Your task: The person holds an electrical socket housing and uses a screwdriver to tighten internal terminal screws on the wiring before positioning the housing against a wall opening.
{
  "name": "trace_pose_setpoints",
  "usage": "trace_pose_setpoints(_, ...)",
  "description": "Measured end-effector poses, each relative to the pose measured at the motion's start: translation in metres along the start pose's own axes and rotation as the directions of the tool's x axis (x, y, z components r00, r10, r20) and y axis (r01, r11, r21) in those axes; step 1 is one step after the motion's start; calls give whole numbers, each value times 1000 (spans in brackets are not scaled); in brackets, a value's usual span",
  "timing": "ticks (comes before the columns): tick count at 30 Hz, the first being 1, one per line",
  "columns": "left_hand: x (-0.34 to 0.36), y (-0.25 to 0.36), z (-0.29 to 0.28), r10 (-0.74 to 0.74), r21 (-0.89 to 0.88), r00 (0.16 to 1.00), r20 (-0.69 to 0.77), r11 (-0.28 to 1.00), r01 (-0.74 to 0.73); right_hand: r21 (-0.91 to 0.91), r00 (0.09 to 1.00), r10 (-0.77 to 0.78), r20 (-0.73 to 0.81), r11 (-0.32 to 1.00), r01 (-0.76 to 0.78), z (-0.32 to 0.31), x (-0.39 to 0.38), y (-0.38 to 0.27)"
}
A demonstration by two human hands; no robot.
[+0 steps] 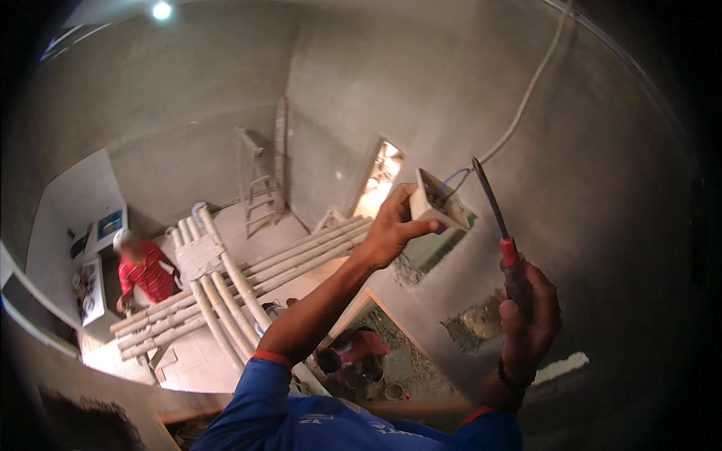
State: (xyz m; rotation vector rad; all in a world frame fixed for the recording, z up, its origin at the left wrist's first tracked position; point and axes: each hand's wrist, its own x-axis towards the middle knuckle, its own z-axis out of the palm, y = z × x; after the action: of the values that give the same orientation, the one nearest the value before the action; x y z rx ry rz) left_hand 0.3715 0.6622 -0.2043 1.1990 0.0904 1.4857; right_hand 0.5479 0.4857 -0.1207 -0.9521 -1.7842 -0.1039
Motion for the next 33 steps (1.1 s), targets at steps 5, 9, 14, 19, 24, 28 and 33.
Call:
trace_pose_setpoints(5,-3,-10,24,-59,-211,991,123,974,84,-156,991,100,-86,981,-113,-43,-35,11)
trace_pose_setpoints(9,-4,-24,31,-85,-273,975,207,952,141,-229,971,170,-171,951,-207,-55,-51,3)
trace_pose_setpoints(14,-5,-35,41,-152,-428,956,250,869,250,-463,993,97,-75,878,-120,-68,-47,-17)
trace_pose_setpoints(19,-2,-49,45,-146,-449,954,263,856,254,-519,998,59,-25,852,-63,-71,-45,-25)
trace_pose_setpoints(24,5,-63,52,-123,-441,953,276,865,240,-615,999,4,49,788,27,-70,-38,-26)
trace_pose_setpoints(28,4,-65,63,-90,-425,969,230,886,184,-653,996,41,73,758,17,-61,-38,-25)
trace_pose_setpoints(33,4,-78,70,-19,-363,981,195,928,90,-707,996,73,45,707,-19,-54,-35,-23)
